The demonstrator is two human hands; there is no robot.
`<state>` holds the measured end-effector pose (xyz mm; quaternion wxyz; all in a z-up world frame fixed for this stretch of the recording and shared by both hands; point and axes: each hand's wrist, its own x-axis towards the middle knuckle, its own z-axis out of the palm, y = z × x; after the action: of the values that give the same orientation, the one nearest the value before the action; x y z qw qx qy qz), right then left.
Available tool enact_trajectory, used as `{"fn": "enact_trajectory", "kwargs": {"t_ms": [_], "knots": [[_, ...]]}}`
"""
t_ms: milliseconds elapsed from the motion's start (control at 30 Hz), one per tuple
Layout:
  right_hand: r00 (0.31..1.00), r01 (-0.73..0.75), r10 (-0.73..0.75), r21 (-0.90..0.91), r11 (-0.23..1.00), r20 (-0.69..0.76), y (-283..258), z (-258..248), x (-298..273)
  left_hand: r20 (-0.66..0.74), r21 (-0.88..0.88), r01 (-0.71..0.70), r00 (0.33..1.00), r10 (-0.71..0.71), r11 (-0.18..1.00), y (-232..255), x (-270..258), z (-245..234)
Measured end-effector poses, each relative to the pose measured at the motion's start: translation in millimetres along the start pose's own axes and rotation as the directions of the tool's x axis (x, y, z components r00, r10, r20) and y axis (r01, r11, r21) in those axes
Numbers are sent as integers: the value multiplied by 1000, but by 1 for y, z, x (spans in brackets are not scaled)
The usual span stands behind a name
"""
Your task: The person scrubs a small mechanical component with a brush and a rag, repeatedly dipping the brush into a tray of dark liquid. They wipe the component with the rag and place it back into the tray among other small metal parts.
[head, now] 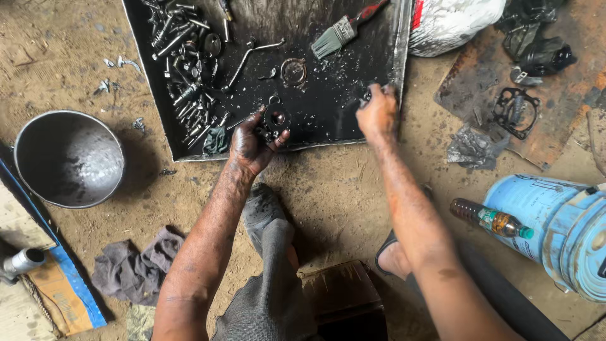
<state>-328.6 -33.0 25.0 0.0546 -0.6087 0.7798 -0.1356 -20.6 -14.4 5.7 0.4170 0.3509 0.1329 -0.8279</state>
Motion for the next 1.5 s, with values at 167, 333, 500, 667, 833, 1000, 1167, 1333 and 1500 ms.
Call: {"fn": "enact_trajectory", "kwargs": {"t_ms": [167,333,500,667,833,1000,1167,1333,1500], "knots": [[987,-34,42,-58,998,152,37,6,21,-12,-8,-7,1000,7,1000,1,-4,-6],[866,-431,166,538,724,471,48,-8,34,11,-75,-16,1000,17,997,-1,-6,-14],[712,-686,171,622,379,681,69,-29,17,23,-74,0,1000,1,997,-3,-7,-26],[673,-533,286,179,827,682,52,-19,0,221,-194,66,975,-22,979,-6,-7,-37],[735,27,358,-552,833,576,15,-11,-13,56,-156,47,998,-39,987,-4,-13,-35],[698,-9,403,-555,832,592,23,-7,-6,19,-213,29,999,-26,977,-17,0,-43],[710,-284,295,-122,951,639,9,-24,1,-47,-197,35,998,-45,980,-24,7,-30],[641,-629,56,482,610,765,-82,-49,-27,-119,-183,1,993,-23,983,-37,10,0],[860,122,-310,426,897,406,-185,-50,-73,66,-323,64,997,-45,944,-48,29,-9]]}}
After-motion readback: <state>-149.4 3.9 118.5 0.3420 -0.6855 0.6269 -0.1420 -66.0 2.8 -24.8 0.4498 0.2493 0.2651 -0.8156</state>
